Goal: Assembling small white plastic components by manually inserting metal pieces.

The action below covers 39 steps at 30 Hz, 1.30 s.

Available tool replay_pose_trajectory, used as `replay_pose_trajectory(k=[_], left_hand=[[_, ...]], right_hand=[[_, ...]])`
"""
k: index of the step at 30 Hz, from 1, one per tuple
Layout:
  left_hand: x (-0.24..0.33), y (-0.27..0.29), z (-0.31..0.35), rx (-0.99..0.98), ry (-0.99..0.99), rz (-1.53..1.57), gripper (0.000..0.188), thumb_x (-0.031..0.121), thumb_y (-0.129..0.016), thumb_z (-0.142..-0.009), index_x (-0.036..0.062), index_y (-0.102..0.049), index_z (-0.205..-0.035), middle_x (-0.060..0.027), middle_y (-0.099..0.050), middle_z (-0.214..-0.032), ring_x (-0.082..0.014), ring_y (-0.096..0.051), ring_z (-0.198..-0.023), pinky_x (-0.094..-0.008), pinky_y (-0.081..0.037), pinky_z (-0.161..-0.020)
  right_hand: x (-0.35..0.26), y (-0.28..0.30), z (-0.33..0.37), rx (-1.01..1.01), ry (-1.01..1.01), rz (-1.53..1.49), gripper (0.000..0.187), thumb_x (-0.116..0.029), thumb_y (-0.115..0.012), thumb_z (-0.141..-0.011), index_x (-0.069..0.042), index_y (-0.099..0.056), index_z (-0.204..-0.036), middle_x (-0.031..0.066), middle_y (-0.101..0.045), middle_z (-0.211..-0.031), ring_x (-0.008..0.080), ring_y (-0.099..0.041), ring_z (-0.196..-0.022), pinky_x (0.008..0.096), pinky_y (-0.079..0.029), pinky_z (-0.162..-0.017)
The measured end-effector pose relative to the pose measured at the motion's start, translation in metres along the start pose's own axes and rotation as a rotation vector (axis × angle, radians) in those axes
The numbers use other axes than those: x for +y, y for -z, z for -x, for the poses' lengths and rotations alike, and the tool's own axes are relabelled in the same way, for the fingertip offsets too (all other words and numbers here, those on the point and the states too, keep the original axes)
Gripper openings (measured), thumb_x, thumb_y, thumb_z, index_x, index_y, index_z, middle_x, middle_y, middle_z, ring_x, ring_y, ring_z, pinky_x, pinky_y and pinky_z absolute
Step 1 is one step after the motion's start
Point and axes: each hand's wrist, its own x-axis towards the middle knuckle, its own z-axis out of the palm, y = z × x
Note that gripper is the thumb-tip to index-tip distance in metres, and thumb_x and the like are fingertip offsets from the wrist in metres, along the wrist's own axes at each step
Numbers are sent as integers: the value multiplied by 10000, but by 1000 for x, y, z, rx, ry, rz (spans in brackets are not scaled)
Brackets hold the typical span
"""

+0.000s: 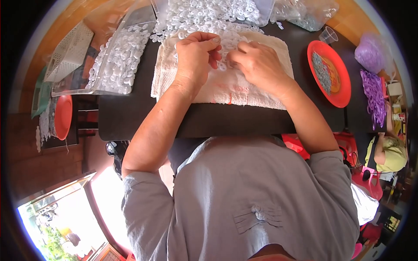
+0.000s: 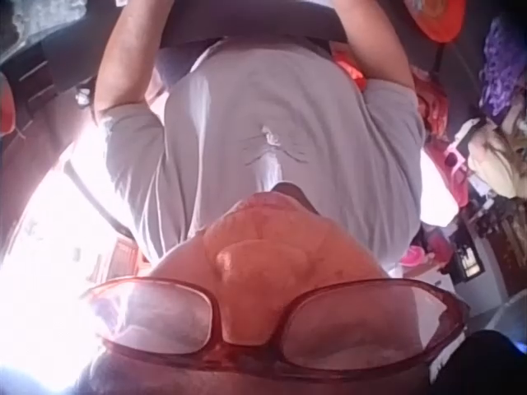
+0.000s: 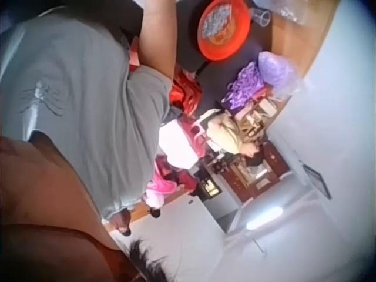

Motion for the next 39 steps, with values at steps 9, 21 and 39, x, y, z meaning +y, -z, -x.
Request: replay_pose_trajectory(k=[9,21,39], left_hand=[[-4,2,-1,-31,19,-70,144,43,-624,-851,-53,-615,-958,-113,-631,-804,-167,-589,-608,-265,-440,-476],[-4,-2,0,-7,9,-27,104,13,-625,-822,-61,-621,-895,-118,-635,-764,-153,-591,-569,-260,-441,-434],[0,-17,17,-117,-138,-162,96,36,-625,-829,-48,-636,-874,-60,-613,-696,-90,-549,-537,-217,-410,-422]], right_hand=[[6,0,-2,-17,67,-66,75,-103,-639,-738,-103,-622,-812,48,-570,-820,258,-606,-805,398,-490,-677],[0,-1,0,-64,72,-46,84,-130,-649,-750,-57,-622,-782,60,-577,-790,244,-613,-774,381,-488,-655],[24,29,-8,-76,-596,-1212,158,-190,-618,-866,-34,-639,-848,-2,-602,-710,70,-557,-614,210,-382,-539]])
